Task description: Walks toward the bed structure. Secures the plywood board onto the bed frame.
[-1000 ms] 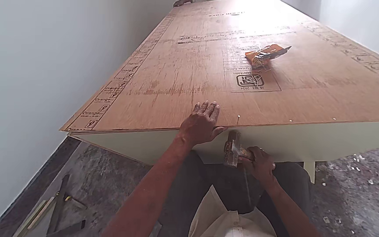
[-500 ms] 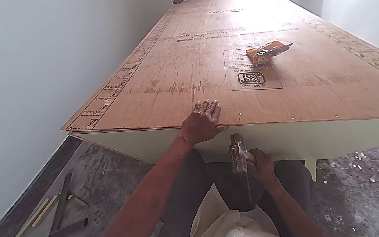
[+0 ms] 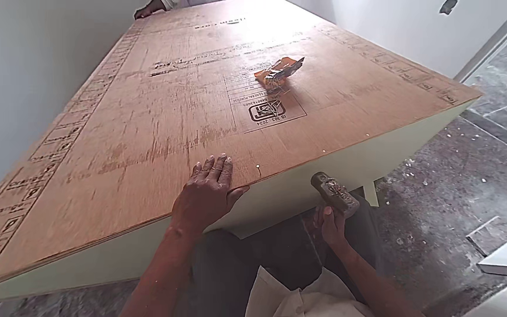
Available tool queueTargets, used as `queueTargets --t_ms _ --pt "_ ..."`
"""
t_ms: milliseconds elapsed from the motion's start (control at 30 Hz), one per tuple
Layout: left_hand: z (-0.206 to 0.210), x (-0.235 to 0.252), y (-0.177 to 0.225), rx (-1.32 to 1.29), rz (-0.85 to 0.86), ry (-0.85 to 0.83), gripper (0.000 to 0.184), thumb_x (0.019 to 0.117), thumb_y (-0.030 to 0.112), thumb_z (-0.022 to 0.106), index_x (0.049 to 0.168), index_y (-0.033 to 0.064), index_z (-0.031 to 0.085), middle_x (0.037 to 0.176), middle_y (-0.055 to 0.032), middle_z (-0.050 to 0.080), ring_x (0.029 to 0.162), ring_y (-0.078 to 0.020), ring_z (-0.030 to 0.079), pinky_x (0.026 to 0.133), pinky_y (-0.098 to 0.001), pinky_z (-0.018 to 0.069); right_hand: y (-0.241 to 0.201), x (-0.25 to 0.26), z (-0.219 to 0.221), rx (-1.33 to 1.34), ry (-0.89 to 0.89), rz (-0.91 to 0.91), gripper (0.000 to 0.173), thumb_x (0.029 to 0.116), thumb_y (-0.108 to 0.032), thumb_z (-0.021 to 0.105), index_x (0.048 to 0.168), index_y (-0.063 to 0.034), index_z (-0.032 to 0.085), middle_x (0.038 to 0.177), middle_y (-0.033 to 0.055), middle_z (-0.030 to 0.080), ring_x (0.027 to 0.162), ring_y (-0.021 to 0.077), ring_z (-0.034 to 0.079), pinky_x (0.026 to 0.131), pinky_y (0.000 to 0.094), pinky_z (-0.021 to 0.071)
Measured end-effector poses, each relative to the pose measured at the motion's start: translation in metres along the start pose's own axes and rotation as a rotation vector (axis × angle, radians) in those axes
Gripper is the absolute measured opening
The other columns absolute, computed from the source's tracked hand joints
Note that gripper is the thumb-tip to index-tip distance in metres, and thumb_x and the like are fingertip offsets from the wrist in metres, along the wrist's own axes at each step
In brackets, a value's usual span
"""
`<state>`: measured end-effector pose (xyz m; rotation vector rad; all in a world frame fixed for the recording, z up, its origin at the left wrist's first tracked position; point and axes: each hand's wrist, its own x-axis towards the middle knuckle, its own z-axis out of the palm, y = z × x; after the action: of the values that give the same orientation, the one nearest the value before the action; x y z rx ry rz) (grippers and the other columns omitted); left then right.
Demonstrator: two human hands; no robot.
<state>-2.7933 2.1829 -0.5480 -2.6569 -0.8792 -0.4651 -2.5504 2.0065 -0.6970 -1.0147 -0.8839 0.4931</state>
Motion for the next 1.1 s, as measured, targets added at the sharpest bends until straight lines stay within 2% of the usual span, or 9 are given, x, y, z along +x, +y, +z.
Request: queueTargets --t_ms 100,233,367,600,733,833,900,967,1100 --pt "-0.001 0.0 0.001 -0.001 -0.01 -0.006 0.09 0.1027 0.067 0.025 0.137 -0.0093 0.059 0.142 -0.0305 0.058 0.132 -0.0487 0.056 0.106 -0.0663 0.0444 -0.013 0.019 -0.008 0.085 0.034 -0.131 0.045 0.0994 -0.066 0.046 0.089 -0.0254 0.062 0.063 -0.0155 0.058 0.052 -0.0033 0.057 0.047 0.016 0.0495" --pt "0.0 -0.002 -0.001 0.008 0.003 -0.001 0.089 0.1031 0.066 0.027 0.137 -0.0092 0.059 0.141 -0.0307 0.058 0.132 -0.0484 0.057 0.106 -0.0657 0.0446 0.006 0.037 -0.004 0.212 0.025 -0.358 0.049 0.0989 -0.071 0.042 0.102 -0.0297 0.068 0.076 -0.0121 0.065 0.063 0.0017 0.063 0.057 0.0203 0.0552" --pt "0.001 -0.001 -0.002 0.014 0.001 0.0 0.089 0.103 0.066 0.026 0.139 -0.0084 0.058 0.142 -0.0298 0.058 0.133 -0.0475 0.056 0.108 -0.0647 0.0438 0.033 0.034 0.002 -0.033 0.097 -0.124 0.051 0.1008 -0.066 0.044 0.082 -0.0212 0.057 0.064 -0.014 0.056 0.055 -0.0015 0.056 0.052 0.0194 0.0505" --pt "-0.01 0.006 0.003 -0.06 -0.036 0.104 0.087 0.0966 0.074 0.037 0.133 0.0004 0.067 0.137 -0.0212 0.065 0.129 -0.0407 0.062 0.104 -0.0661 0.0456 0.007 0.008 -0.008 0.072 0.058 -0.127 0.044 0.0995 -0.066 0.047 0.09 -0.0272 0.066 0.071 -0.0187 0.062 0.065 -0.0072 0.06 0.061 0.0146 0.0521" --pt "-0.031 0.061 0.062 -0.082 0.002 0.202 0.077 0.0953 0.07 0.049 0.133 0.0049 0.068 0.136 -0.0172 0.067 0.13 -0.0363 0.061 0.112 -0.064 0.0387 -0.004 -0.003 -0.032 0.04 0.036 -0.145 0.041 0.102 -0.062 0.044 0.096 -0.029 0.067 0.073 -0.0198 0.062 0.067 -0.0084 0.061 0.061 0.0128 0.052" --pt "-0.024 0.114 0.116 -0.148 0.039 0.073 0.059 0.0911 0.054 0.068 0.121 0.0039 0.073 0.123 -0.0172 0.072 0.116 -0.0364 0.069 0.101 -0.0614 0.0493 -0.009 -0.002 -0.042 -0.035 0.088 -0.156 0.043 0.1 -0.066 0.045 0.09 -0.0288 0.065 0.068 -0.0186 0.06 0.06 -0.0074 0.058 0.055 0.0134 0.0508" --pt "-0.016 0.139 0.14 -0.209 0.004 -0.039 0.043 0.0891 0.043 0.075 0.109 0.0038 0.077 0.107 -0.0166 0.075 0.099 -0.0357 0.072 0.084 -0.056 0.0553 -0.012 0.0 -0.045 -0.059 0.098 -0.162 0.044 0.0995 -0.067 0.045 0.088 -0.0288 0.064 0.066 -0.018 0.058 0.057 -0.0067 0.057 0.053 0.0138 0.0497" --pt "-0.016 0.15 0.15 -0.258 -0.04 -0.138 0.034 0.0909 0.038 0.075 0.095 0.0035 0.076 0.094 -0.016 0.072 0.086 -0.0353 0.07 0.067 -0.0523 0.0539 -0.013 0.0 -0.051 -0.073 0.103 -0.148 0.043 0.0994 -0.067 0.046 0.089 -0.0292 0.064 0.066 -0.0184 0.059 0.058 -0.007 0.058 0.053 0.0137 0.05" --pt "-0.015 0.144 0.15 -0.261 -0.041 -0.142 0.034 0.0936 0.037 0.071 0.1 0.0039 0.078 0.098 -0.0149 0.074 0.085 -0.0325 0.072 0.066 -0.0504 0.0553 -0.011 -0.006 -0.06 -0.096 0.125 -0.089 0.043 0.0995 -0.066 0.047 0.088 -0.0276 0.063 0.066 -0.0184 0.059 0.057 -0.0062 0.057 0.053 0.0146 0.05"
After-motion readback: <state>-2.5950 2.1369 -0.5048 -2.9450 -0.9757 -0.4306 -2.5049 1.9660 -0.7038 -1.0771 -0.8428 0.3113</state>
